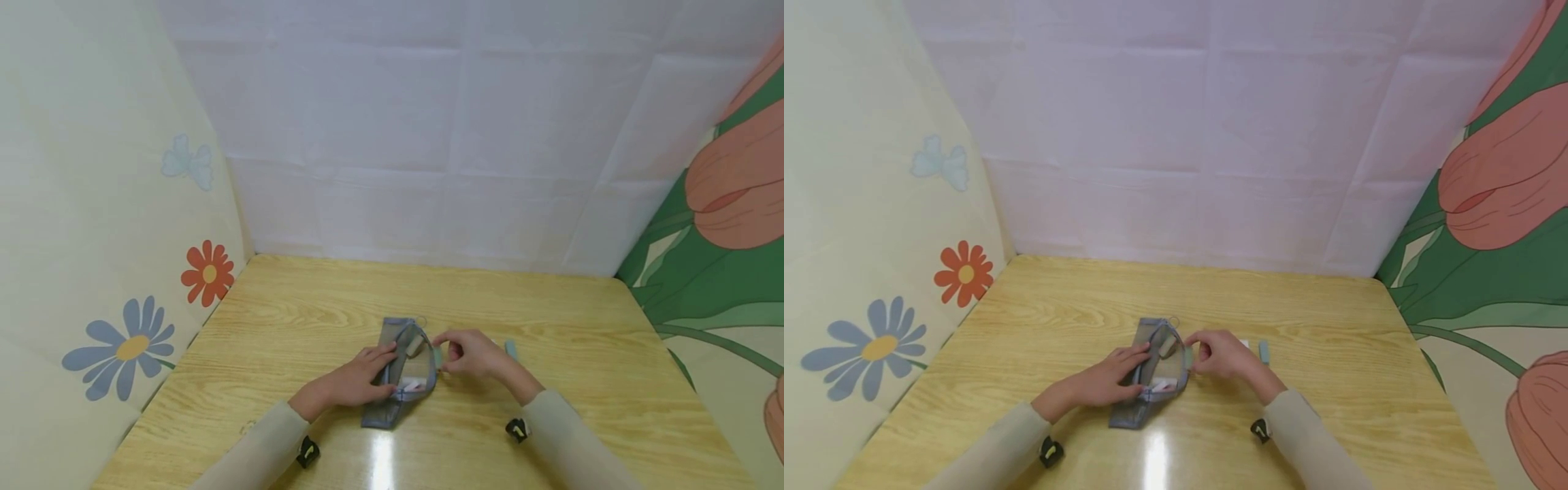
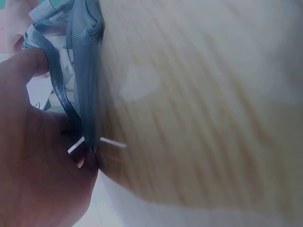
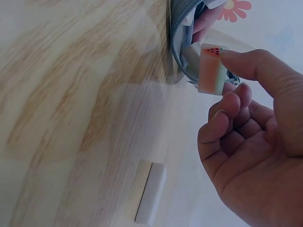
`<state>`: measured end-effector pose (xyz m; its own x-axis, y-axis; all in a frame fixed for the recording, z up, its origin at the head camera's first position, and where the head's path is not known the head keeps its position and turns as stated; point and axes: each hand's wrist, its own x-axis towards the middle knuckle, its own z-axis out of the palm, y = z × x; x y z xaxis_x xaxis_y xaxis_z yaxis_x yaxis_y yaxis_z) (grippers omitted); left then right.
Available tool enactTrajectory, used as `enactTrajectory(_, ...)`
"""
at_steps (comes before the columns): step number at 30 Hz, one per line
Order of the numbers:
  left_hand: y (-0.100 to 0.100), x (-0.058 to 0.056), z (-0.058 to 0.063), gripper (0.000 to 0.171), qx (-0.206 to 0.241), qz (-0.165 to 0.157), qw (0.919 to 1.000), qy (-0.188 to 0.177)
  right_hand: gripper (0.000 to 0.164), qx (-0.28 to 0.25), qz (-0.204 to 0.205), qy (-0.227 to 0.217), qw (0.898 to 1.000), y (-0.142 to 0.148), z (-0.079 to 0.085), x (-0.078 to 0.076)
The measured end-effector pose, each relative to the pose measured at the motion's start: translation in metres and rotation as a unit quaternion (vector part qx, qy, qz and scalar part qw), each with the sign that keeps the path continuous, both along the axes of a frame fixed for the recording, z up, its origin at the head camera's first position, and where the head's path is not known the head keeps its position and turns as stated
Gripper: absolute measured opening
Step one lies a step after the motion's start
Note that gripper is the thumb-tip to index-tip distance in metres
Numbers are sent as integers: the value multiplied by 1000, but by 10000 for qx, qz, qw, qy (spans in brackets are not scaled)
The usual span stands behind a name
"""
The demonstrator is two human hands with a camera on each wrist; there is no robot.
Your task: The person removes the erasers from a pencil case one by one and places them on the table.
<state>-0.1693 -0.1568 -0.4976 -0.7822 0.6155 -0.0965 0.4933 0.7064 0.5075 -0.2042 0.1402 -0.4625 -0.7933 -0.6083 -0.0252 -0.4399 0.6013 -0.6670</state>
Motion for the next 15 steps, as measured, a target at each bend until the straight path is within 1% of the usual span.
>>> enactTrajectory(4,0,1,1,73,4,-14,10000,-44,44,-81,-12,-74,9999,9,-2,1)
enactTrajectory(11,-1,1,2,73,4,-45,10000,-73,44,-114,-211,-190,9995,27,-4,2)
enactTrajectory(15,-1,1,2,73,5,-51,10000,-80,43,-176,-244,-159,9994,37,-4,3)
